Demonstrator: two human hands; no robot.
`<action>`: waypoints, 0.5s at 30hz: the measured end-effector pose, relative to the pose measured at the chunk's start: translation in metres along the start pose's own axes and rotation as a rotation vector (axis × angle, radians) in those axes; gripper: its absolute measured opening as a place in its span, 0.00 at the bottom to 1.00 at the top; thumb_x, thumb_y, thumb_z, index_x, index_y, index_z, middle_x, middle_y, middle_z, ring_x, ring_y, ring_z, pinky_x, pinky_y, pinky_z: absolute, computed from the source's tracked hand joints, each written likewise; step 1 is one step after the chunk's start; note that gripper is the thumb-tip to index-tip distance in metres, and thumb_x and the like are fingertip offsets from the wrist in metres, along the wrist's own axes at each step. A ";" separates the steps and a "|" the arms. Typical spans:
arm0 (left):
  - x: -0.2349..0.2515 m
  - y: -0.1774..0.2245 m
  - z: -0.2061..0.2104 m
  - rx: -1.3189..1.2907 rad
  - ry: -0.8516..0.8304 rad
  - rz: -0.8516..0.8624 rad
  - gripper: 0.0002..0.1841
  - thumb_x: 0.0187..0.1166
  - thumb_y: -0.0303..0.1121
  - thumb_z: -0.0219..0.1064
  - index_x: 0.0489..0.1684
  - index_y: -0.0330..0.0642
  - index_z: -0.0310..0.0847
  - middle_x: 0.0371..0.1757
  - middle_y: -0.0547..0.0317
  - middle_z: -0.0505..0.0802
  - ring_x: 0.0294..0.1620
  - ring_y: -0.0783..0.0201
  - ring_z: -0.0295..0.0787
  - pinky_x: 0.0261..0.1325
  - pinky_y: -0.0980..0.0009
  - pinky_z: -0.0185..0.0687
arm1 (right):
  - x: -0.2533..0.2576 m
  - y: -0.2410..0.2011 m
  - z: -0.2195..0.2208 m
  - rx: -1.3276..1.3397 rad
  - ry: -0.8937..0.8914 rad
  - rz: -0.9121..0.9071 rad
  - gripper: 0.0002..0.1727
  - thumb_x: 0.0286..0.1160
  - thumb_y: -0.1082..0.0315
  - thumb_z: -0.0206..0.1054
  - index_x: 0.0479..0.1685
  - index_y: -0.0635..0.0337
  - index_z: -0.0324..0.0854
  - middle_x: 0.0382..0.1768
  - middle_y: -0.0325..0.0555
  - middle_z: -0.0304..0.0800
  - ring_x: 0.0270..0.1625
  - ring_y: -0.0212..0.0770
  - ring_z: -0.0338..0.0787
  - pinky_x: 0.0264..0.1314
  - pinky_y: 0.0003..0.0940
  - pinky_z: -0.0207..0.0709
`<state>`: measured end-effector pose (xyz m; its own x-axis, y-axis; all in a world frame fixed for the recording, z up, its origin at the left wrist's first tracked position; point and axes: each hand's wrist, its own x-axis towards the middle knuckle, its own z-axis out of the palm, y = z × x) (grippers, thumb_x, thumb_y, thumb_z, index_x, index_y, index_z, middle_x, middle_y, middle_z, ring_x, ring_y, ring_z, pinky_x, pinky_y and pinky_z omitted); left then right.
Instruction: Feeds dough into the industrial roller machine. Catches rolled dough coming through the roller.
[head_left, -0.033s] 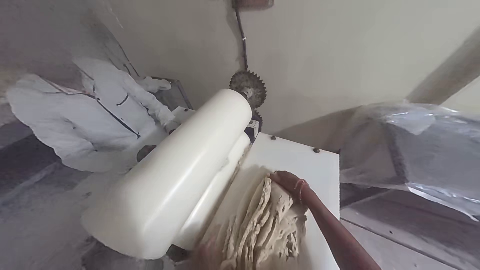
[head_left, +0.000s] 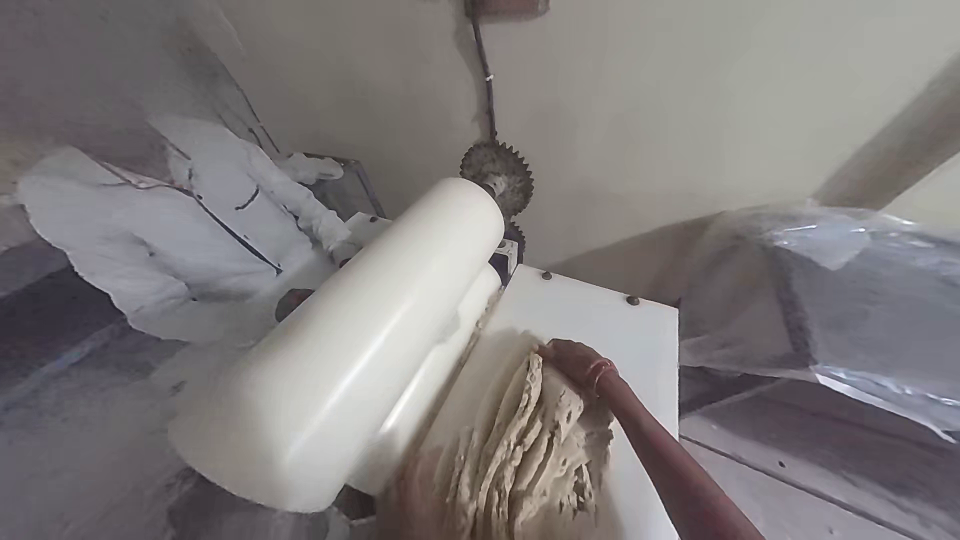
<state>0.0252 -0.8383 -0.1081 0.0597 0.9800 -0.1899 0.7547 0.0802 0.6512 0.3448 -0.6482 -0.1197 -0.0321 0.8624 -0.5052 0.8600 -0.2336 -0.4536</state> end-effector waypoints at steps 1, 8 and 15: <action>0.015 0.006 0.000 0.055 0.061 0.074 0.51 0.71 0.60 0.69 0.85 0.25 0.61 0.82 0.23 0.72 0.83 0.24 0.64 0.83 0.30 0.55 | -0.009 -0.006 -0.002 -0.047 0.036 0.043 0.39 0.85 0.31 0.47 0.66 0.60 0.80 0.58 0.66 0.88 0.65 0.66 0.86 0.65 0.69 0.74; 0.135 0.049 0.045 -0.283 -0.421 -0.186 0.47 0.72 0.65 0.69 0.78 0.31 0.70 0.70 0.34 0.84 0.73 0.42 0.81 0.76 0.42 0.73 | -0.028 0.068 0.032 0.475 0.099 -0.099 0.44 0.81 0.38 0.61 0.92 0.51 0.56 0.64 0.63 0.87 0.62 0.57 0.89 0.66 0.58 0.78; 0.134 0.044 0.063 -0.316 -0.590 0.209 0.22 0.83 0.47 0.66 0.54 0.33 0.85 0.44 0.44 0.91 0.45 0.54 0.88 0.56 0.50 0.82 | -0.127 0.087 0.067 0.675 0.114 0.048 0.34 0.83 0.48 0.63 0.80 0.64 0.69 0.63 0.56 0.87 0.63 0.45 0.89 0.70 0.49 0.81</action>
<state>0.1079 -0.7152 -0.1508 0.5950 0.7251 -0.3467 0.4680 0.0382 0.8829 0.3898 -0.8078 -0.1443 0.0836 0.8771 -0.4729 0.3518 -0.4700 -0.8095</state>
